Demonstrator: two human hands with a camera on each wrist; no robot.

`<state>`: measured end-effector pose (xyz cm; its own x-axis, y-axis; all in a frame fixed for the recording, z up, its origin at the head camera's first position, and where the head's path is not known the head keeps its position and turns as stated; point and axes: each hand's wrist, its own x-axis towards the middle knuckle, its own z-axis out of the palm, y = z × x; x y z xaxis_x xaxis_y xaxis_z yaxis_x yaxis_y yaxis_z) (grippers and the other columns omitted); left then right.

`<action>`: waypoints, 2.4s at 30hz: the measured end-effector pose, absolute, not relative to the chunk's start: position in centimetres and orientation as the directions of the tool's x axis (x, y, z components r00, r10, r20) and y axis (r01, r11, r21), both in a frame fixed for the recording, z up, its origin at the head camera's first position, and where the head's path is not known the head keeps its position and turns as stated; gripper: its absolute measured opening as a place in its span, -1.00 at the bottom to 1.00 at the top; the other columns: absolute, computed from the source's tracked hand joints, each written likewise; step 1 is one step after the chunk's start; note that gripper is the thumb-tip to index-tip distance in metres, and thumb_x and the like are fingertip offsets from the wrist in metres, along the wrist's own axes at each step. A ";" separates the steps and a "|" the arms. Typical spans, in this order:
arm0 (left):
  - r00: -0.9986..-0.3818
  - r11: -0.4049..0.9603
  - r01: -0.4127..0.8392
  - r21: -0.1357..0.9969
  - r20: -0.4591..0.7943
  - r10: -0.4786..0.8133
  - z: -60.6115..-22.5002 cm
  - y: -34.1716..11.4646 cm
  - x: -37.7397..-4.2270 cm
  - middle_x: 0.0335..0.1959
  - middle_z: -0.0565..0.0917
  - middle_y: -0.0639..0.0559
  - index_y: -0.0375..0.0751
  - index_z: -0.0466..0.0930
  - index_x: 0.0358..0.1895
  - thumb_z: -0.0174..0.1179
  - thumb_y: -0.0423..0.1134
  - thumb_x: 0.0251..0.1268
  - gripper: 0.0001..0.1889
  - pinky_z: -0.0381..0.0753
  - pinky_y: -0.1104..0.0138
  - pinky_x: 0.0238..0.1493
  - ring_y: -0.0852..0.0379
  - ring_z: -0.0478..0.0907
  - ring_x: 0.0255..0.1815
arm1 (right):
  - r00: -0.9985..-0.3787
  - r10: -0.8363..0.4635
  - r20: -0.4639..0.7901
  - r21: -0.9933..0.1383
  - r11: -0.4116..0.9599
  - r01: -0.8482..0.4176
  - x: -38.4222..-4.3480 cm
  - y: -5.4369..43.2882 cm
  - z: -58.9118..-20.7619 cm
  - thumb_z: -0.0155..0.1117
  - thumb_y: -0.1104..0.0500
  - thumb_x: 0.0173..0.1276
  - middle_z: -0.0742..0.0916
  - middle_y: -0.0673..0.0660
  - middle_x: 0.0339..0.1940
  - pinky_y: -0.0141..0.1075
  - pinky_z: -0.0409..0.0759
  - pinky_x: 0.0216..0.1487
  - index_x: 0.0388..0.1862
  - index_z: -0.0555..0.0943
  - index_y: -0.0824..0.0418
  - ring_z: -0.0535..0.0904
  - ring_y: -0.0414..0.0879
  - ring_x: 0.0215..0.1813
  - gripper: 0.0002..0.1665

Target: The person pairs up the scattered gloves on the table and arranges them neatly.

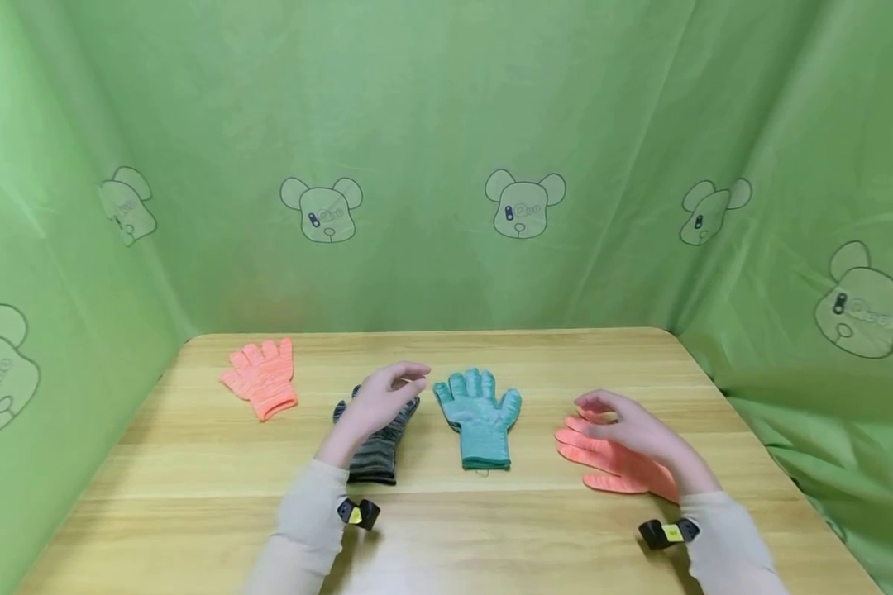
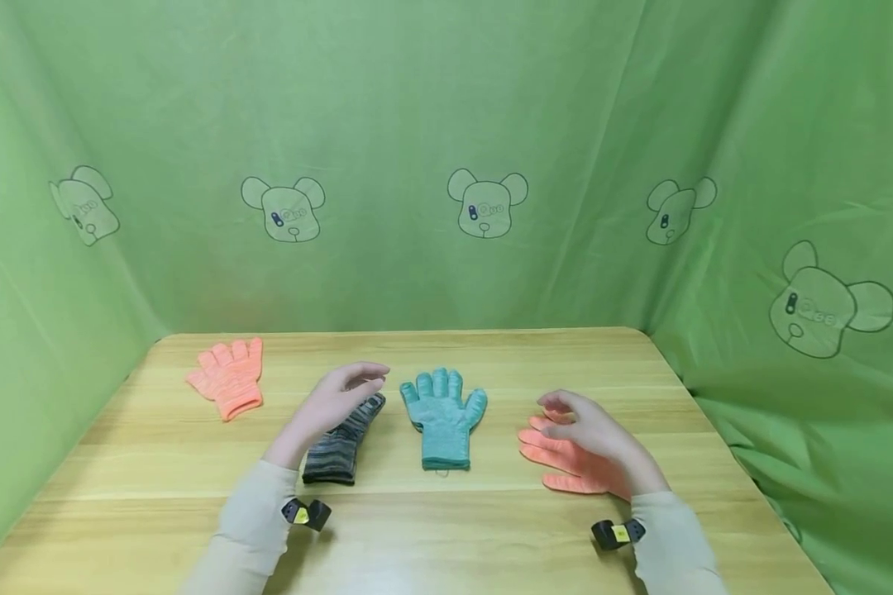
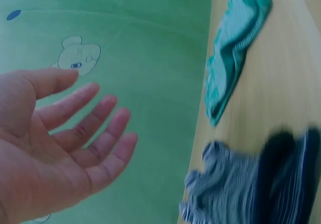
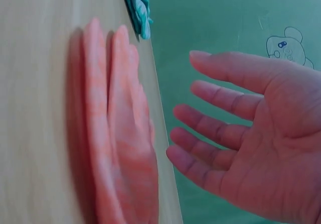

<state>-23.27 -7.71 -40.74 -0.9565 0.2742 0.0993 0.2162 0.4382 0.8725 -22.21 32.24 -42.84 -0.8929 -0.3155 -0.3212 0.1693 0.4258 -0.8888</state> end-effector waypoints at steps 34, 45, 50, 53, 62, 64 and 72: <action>-0.990 0.524 0.135 0.841 0.140 0.030 -42.8 -21.9 -25.5 0.43 0.33 -0.27 -0.25 0.30 0.40 0.04 -0.11 0.48 -0.48 0.21 -0.15 0.45 -0.27 0.21 0.46 | -0.847 -0.517 -0.123 -0.720 0.634 -0.282 -22.4 36.3 -43.9 0.30 0.39 0.13 0.53 0.40 0.26 -0.43 0.45 0.22 0.23 0.47 0.37 0.35 0.38 0.32 -0.38; -0.989 0.454 0.071 0.888 0.123 -0.085 -44.1 -25.5 -25.4 0.49 0.19 -0.34 -0.32 0.24 0.43 0.03 -0.16 0.49 -0.45 0.07 -0.16 0.52 -0.29 0.05 0.53 | -0.830 -0.541 -0.139 -0.696 0.650 -0.307 -22.7 36.6 -44.3 0.32 0.38 0.07 0.55 0.36 0.25 -0.56 0.42 0.16 0.21 0.50 0.31 0.43 0.02 0.28 -0.37; -0.990 0.450 0.031 0.893 0.090 -0.110 -44.7 -26.7 -25.4 0.54 0.08 -0.32 -0.31 0.21 0.45 0.04 -0.16 0.47 -0.43 -0.01 -0.20 0.53 -0.31 -0.06 0.56 | -0.826 -0.543 -0.149 -0.712 0.638 -0.291 -22.6 36.6 -44.3 0.28 0.45 -0.01 0.54 0.35 0.25 -0.56 0.43 0.10 0.22 0.48 0.29 0.43 -0.11 0.23 -0.30; -0.990 0.449 0.005 0.894 0.068 -0.124 -44.9 -27.0 -25.3 0.55 0.08 -0.31 -0.30 0.21 0.45 0.06 -0.17 0.46 -0.42 0.02 -0.20 0.52 -0.31 -0.02 0.56 | -0.825 -0.544 -0.150 -0.709 0.641 -0.294 -22.6 36.6 -44.4 0.25 0.48 -0.03 0.54 0.35 0.25 -0.56 0.43 0.06 0.22 0.48 0.29 0.43 -0.05 0.21 -0.29; -0.996 0.455 -0.029 0.890 0.014 -0.091 -45.3 -27.3 -25.1 0.52 0.08 -0.40 -0.32 0.15 0.47 0.07 -0.25 0.45 -0.41 0.14 -0.18 0.49 -0.39 0.05 0.51 | -0.841 -0.525 -0.130 -0.666 0.675 -0.318 -22.7 36.3 -44.5 0.26 0.46 -0.01 0.54 0.36 0.28 -0.65 0.33 0.18 0.20 0.52 0.26 0.34 0.31 0.35 -0.32; -0.997 0.453 -0.033 0.891 0.001 -0.074 -45.4 -27.4 -25.2 0.49 0.10 -0.45 -0.34 0.13 0.47 0.07 -0.29 0.44 -0.40 0.15 -0.16 0.48 -0.40 0.07 0.50 | -0.834 -0.539 -0.117 -0.672 0.661 -0.334 -22.7 36.2 -44.5 0.26 0.47 0.00 0.52 0.41 0.28 -0.59 0.38 0.23 0.20 0.51 0.30 0.35 0.33 0.34 -0.33; -0.998 0.475 -0.058 0.878 -0.051 -0.028 -46.3 -27.7 -25.4 0.49 0.10 -0.45 -0.38 0.06 0.49 0.06 -0.41 0.37 -0.35 0.11 -0.14 0.51 -0.39 0.07 0.50 | -0.844 -0.525 -0.111 -0.657 0.676 -0.334 -22.4 35.8 -44.6 0.28 0.43 0.04 0.48 0.49 0.29 -0.25 0.51 0.25 0.19 0.51 0.34 0.34 0.44 0.33 -0.36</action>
